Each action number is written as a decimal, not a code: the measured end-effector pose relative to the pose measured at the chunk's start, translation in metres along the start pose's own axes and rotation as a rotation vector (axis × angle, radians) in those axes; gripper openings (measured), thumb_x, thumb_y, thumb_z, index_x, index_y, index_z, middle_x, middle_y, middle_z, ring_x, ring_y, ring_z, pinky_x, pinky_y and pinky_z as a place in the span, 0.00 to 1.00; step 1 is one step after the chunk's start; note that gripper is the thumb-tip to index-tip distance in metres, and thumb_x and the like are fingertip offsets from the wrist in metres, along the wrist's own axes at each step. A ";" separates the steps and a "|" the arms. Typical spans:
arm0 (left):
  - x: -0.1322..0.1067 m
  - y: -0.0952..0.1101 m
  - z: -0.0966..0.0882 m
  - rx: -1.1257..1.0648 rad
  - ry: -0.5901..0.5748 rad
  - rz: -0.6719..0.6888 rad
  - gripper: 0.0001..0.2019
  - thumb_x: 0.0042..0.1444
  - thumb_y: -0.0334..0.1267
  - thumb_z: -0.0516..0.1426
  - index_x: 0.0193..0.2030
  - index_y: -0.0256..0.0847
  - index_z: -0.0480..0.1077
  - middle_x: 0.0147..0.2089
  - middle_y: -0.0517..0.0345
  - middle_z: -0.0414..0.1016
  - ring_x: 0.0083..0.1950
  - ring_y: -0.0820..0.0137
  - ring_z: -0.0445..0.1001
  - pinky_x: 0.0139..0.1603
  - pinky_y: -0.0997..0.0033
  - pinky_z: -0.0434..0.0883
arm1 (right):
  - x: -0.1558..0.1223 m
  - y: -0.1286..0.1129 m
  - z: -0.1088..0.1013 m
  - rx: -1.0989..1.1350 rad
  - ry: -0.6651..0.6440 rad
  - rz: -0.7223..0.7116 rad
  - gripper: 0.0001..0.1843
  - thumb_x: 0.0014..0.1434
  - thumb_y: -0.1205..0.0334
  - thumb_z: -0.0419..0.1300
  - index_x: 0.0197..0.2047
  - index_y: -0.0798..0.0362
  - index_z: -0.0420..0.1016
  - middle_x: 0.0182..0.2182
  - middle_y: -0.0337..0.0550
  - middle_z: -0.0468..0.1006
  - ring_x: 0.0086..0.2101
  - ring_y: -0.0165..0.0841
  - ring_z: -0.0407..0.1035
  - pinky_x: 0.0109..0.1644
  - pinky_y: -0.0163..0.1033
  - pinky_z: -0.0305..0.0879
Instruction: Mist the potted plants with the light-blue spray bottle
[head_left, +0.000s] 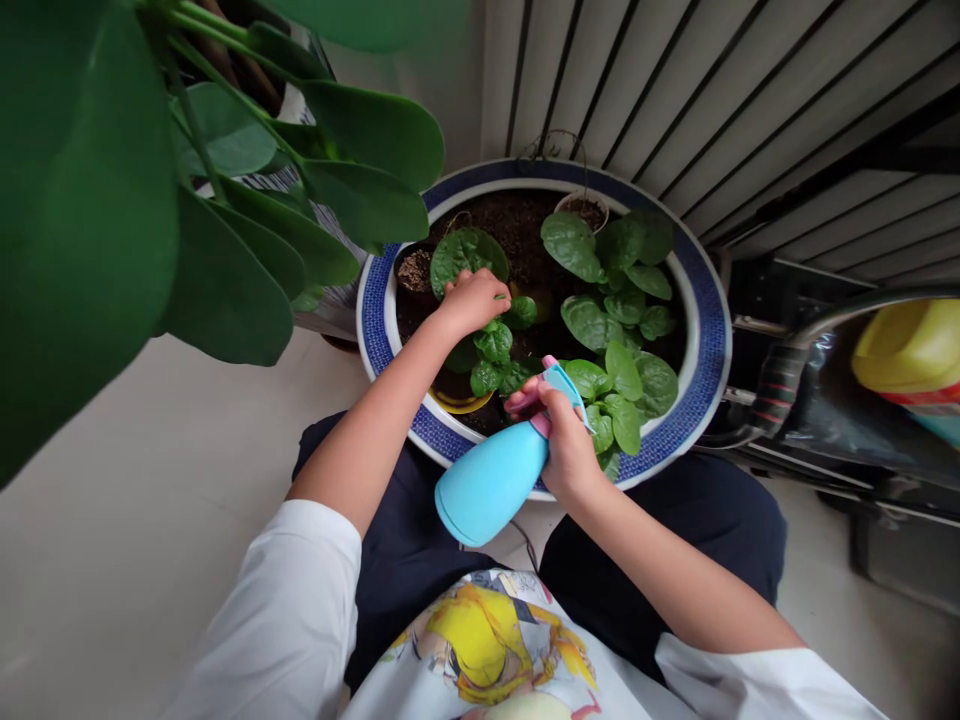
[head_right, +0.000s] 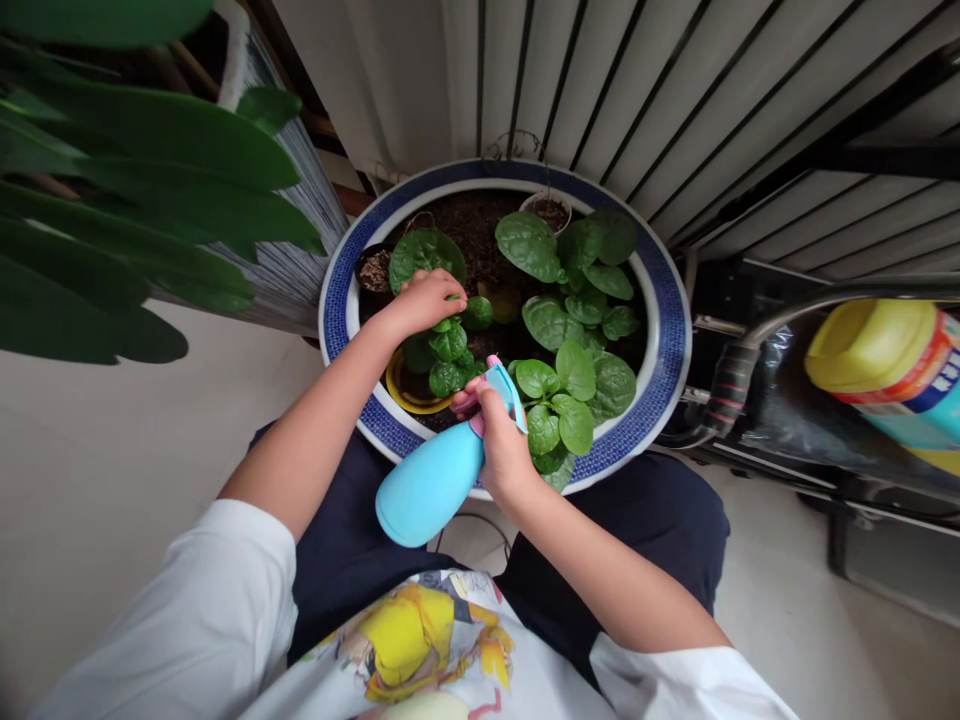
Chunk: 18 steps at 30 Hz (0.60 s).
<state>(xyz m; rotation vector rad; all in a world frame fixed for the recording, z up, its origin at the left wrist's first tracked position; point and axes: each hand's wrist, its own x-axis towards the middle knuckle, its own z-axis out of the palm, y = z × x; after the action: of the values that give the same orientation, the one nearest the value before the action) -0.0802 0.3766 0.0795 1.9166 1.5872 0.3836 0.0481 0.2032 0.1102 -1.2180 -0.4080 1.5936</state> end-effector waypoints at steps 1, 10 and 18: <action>0.000 0.000 -0.001 0.002 -0.002 -0.002 0.03 0.52 0.35 0.61 0.29 0.42 0.76 0.48 0.49 0.73 0.57 0.50 0.65 0.62 0.45 0.56 | 0.000 -0.001 0.000 -0.011 0.011 -0.028 0.08 0.54 0.54 0.62 0.35 0.47 0.73 0.29 0.35 0.75 0.33 0.31 0.72 0.41 0.38 0.70; 0.001 0.004 -0.003 0.013 -0.017 -0.010 0.03 0.52 0.35 0.61 0.29 0.43 0.76 0.48 0.48 0.73 0.57 0.48 0.65 0.61 0.46 0.57 | 0.000 -0.011 -0.002 -0.099 -0.010 -0.017 0.13 0.58 0.50 0.59 0.28 0.49 0.72 0.24 0.36 0.72 0.29 0.30 0.69 0.38 0.38 0.67; -0.001 0.001 -0.006 -0.061 -0.013 -0.010 0.04 0.46 0.30 0.65 0.29 0.42 0.77 0.46 0.51 0.74 0.58 0.50 0.63 0.63 0.47 0.54 | 0.003 -0.018 -0.004 -0.085 0.042 -0.070 0.11 0.56 0.49 0.62 0.34 0.48 0.74 0.31 0.37 0.77 0.34 0.31 0.72 0.41 0.37 0.69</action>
<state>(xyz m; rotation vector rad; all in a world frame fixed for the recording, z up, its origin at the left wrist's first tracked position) -0.0835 0.3769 0.0849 1.8613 1.5583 0.4102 0.0607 0.2120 0.1201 -1.2852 -0.4908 1.5016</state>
